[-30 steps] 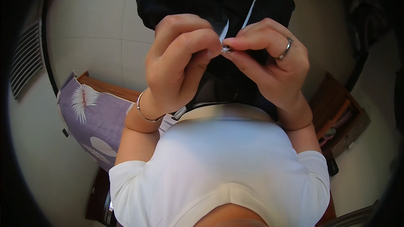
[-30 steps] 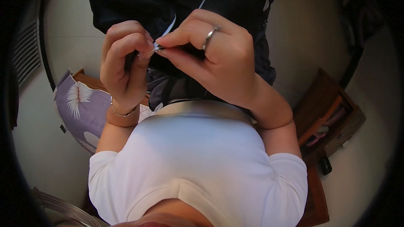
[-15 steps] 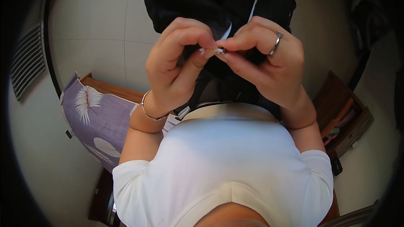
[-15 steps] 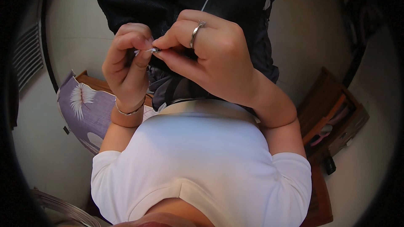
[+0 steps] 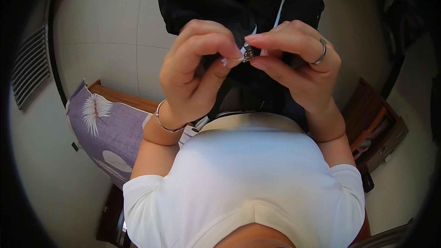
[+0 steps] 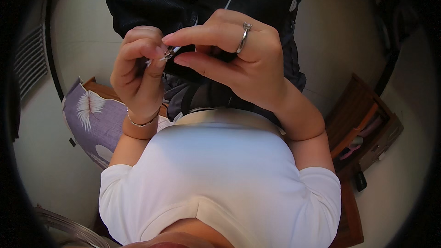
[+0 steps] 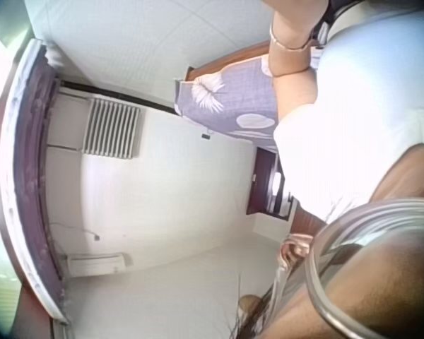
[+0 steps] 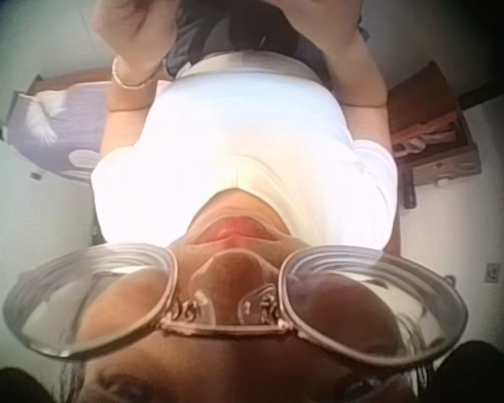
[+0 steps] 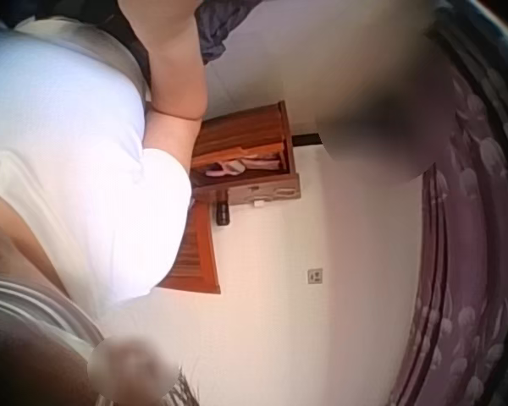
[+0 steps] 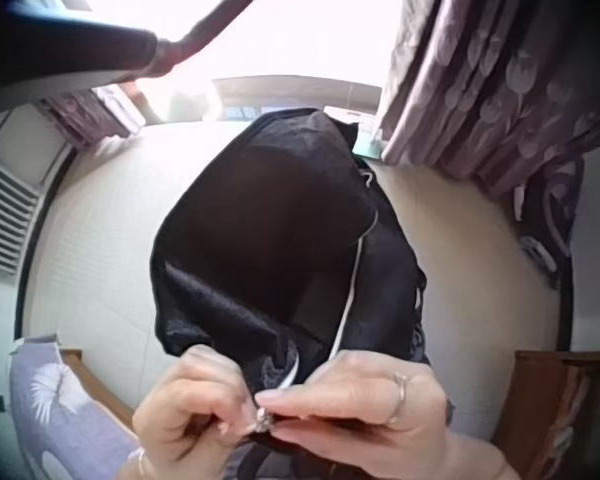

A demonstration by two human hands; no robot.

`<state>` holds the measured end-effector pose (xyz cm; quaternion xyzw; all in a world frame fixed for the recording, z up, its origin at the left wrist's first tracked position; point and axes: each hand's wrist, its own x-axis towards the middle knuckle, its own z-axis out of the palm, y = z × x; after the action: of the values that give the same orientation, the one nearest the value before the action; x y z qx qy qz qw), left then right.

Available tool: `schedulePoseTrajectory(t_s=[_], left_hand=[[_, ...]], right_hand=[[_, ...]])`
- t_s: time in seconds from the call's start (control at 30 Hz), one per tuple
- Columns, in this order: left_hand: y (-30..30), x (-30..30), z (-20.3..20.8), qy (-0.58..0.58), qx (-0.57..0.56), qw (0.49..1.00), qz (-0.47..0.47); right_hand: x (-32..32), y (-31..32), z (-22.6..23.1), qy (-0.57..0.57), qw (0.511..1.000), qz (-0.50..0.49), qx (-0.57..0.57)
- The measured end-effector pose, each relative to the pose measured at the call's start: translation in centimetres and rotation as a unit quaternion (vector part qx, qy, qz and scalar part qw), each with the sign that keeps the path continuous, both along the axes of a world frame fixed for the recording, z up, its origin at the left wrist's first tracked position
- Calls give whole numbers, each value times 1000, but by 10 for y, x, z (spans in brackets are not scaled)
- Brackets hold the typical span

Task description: The person repairs a broken zipper on a black backpack. They first attempt to reattach the zipper slider by hand, then retrieve a nail clipper from a nearby drawer to manipulate the slider mechanism. Finally, they slide the zipper up and down to test the repair.

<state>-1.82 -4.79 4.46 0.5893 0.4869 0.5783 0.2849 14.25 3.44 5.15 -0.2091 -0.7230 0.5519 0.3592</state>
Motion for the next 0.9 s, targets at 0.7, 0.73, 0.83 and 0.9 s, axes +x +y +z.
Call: schedulePoseTrajectory(t_s=[0.7,0.73,0.83,0.9], left_hand=[[3,0,1,17,9,1000,3],[3,0,1,15,10,1000,2],[4,0,-1,10,14,1000,-1],[3,0,-4,-42,10,999,-5]], right_hand=[[-7,-2,-12,84,991,1,-103],[-8,-2,-12,81,991,0,-104],[-9,-2,-11,66,992,-4,-105],[-11,-3,-11,49,994,-10,-101]])
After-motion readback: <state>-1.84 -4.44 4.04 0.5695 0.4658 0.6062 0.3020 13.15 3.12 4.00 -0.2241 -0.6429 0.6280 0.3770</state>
